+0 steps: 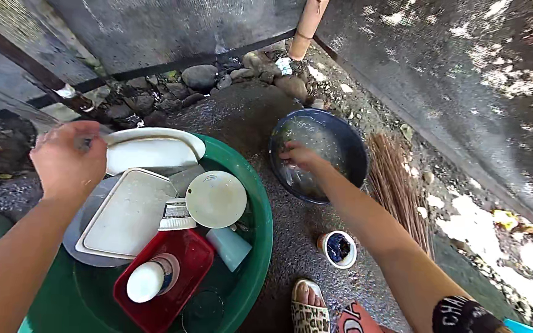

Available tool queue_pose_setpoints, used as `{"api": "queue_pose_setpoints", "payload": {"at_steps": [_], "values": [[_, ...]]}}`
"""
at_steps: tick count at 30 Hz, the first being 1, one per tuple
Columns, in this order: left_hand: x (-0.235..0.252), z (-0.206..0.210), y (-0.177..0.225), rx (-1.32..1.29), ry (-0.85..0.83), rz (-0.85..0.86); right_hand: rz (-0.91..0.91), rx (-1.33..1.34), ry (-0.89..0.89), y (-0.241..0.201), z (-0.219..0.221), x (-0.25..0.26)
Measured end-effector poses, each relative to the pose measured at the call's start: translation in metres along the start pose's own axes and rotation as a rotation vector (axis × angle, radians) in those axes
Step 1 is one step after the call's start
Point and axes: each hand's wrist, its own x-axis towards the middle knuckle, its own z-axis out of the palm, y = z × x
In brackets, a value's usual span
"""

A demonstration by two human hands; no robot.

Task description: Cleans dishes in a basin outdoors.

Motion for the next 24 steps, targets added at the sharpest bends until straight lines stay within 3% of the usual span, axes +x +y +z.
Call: {"api": "queue_pose_setpoints", "payload": {"at_steps": [3,7,11,15,18,20,22,24], "values": [[0.005,-0.003,0.010,-0.032,0.003,-0.044,-0.004,0.038,-0.032,-0.020,-0.019,-0.022],[0.007,-0.008,0.019,-0.029,0.018,-0.030,-0.036,-0.306,0.059,-0.033,-0.032,-0.041],[0.008,-0.012,0.027,-0.041,0.041,0.047,-0.281,-0.514,0.162,-0.065,-0.029,-0.065],[0.005,-0.018,0.028,-0.029,0.031,0.042,-0.547,-0.528,-0.046,-0.120,0.041,-0.111],[0.002,-0.022,0.027,-0.009,-0.008,0.022,-0.531,-0.561,-0.282,-0.120,0.116,-0.123],[-0.001,-0.026,0.029,-0.014,-0.035,-0.013,-0.484,-0.564,-0.427,-0.107,0.141,-0.114],[-0.004,-0.032,0.028,-0.012,-0.055,-0.053,-0.543,-0.485,-0.376,-0.097,0.133,-0.095],[-0.012,-0.039,0.016,0.007,-0.062,-0.055,-0.565,-0.377,-0.104,-0.088,0.094,-0.069]]}}
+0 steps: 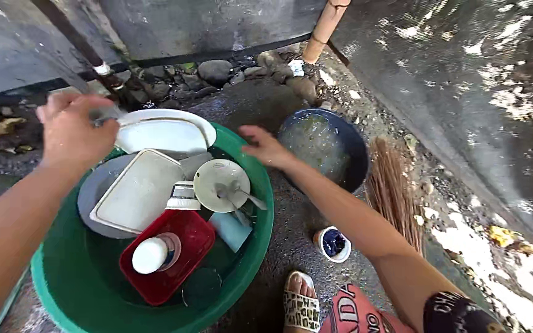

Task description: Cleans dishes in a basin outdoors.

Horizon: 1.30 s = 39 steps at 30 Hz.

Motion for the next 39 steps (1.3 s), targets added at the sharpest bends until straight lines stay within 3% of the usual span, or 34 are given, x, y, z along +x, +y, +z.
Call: {"api": "queue_pose_setpoints", "payload": {"at_steps": [2,4,5,7,10,11,14,17,21,26,28,31,34,36,39], "values": [[-0.014,-0.005,-0.023,0.039,-0.013,0.041,0.276,-0.124,0.277,0.043,-0.049,0.005],[-0.037,-0.013,-0.047,0.093,-0.062,0.088,0.633,-0.252,0.310,0.099,-0.095,0.006],[-0.051,-0.017,-0.051,0.107,-0.116,0.075,0.727,-0.284,0.284,0.136,-0.111,0.006],[-0.081,-0.024,-0.042,0.104,-0.241,0.026,0.741,-0.295,0.261,0.204,-0.122,0.005],[-0.125,-0.012,-0.016,0.105,-0.368,0.040,0.730,-0.366,0.076,0.205,-0.101,0.005],[-0.138,-0.002,-0.007,0.098,-0.414,0.044,0.704,-0.429,0.034,0.197,-0.090,0.011],[-0.175,0.031,0.029,0.074,-0.623,0.063,0.681,-0.285,0.102,0.173,-0.050,0.028],[-0.203,0.072,0.075,0.018,-0.746,0.190,0.596,-0.402,-0.073,0.153,-0.022,0.009],[-0.232,0.121,0.134,-0.081,-0.745,0.302,0.458,-0.385,-0.224,0.153,-0.022,-0.040],[-0.239,0.159,0.174,-0.117,-0.762,0.132,0.400,-0.236,-0.386,0.162,-0.053,-0.098],[-0.236,0.172,0.175,-0.099,-0.701,0.083,0.321,-0.249,-0.324,0.159,-0.065,-0.133],[-0.221,0.177,0.178,-0.051,-0.808,-0.065,0.129,-0.635,-0.212,0.162,-0.081,-0.176],[-0.219,0.188,0.185,-0.009,-0.870,-0.201,-0.205,-0.882,0.104,0.203,-0.082,-0.201],[-0.224,0.194,0.189,-0.005,-0.801,-0.242,-0.328,-0.957,0.107,0.215,-0.090,-0.193],[-0.231,0.195,0.189,-0.019,-0.743,-0.228,-0.363,-1.009,-0.034,0.200,-0.105,-0.161]]}}
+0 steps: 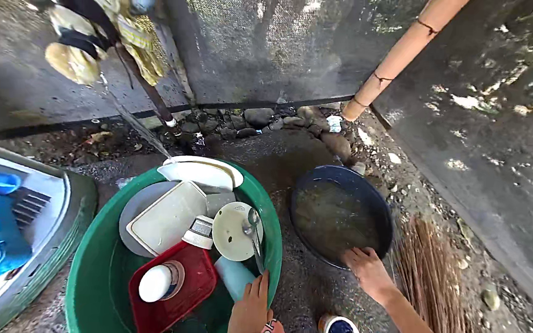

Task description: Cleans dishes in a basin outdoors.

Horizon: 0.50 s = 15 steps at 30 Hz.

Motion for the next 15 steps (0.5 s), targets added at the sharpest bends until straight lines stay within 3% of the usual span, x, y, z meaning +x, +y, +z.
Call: {"api": "queue_pose_setpoints", "payload": {"at_steps": [3,7,9,12,15], "values": [[0.001,-0.001,-0.001,-0.028,-0.019,0.012,-0.055,0.032,-0.125,0.015,-0.029,0.051],[-0.001,0.000,-0.002,-0.053,-0.013,0.023,0.093,0.023,-0.451,0.031,-0.095,0.126],[-0.001,0.000,-0.003,-0.066,0.003,0.035,0.114,0.004,-0.394,0.044,-0.129,0.164],[-0.004,-0.001,-0.005,-0.104,0.021,0.057,0.098,0.106,-0.154,0.064,-0.180,0.231],[-0.006,-0.001,-0.006,-0.113,0.025,0.072,0.076,0.320,0.063,0.080,-0.198,0.310]]}}
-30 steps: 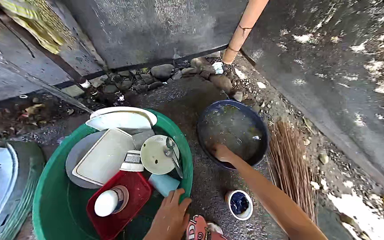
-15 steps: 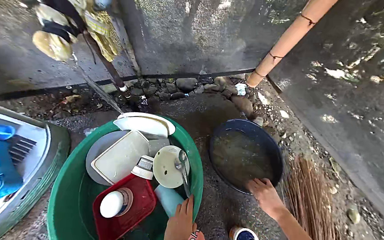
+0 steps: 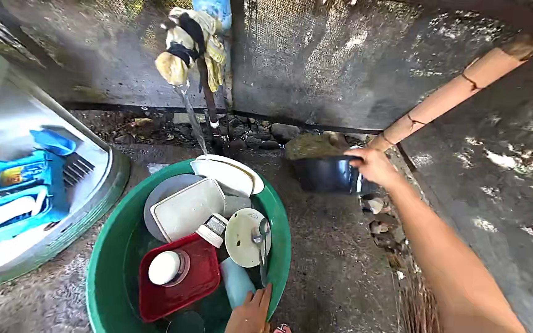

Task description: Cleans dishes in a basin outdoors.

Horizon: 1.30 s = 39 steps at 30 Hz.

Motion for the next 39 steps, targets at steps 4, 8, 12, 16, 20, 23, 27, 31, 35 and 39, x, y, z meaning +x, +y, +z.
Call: {"api": "queue_pose_setpoints", "payload": {"at_steps": [4,8,12,16,20,23,27,31,35,39], "values": [[-0.001,0.005,-0.004,-0.013,0.034,0.007,0.049,0.153,0.257,-0.007,0.004,0.064],[0.000,0.015,-0.009,-0.046,0.090,0.018,0.287,0.529,0.572,0.005,0.045,0.072],[0.006,0.021,-0.015,-0.075,0.111,0.046,0.707,0.947,0.833,0.010,0.091,0.071],[0.007,0.018,-0.016,-0.088,0.074,0.036,0.834,1.375,0.899,0.018,0.126,0.061],[0.007,0.011,-0.014,-0.093,0.035,0.027,0.548,1.540,0.814,0.010,0.097,0.047],[0.008,0.010,-0.014,-0.085,0.022,0.032,0.266,1.281,0.653,-0.012,0.039,0.018],[0.004,-0.020,-0.025,-0.322,-0.004,0.008,-0.187,0.594,0.370,-0.109,-0.014,-0.055],[-0.016,-0.096,-0.043,-1.166,0.473,-0.125,-0.663,0.008,0.349,-0.191,0.011,-0.112],[-0.063,-0.178,-0.056,-1.302,0.584,-0.049,-0.969,-0.151,0.417,-0.243,0.048,-0.134],[-0.094,-0.213,-0.061,-1.419,0.588,-0.175,-1.167,-0.054,0.409,-0.283,0.085,-0.135]]}}
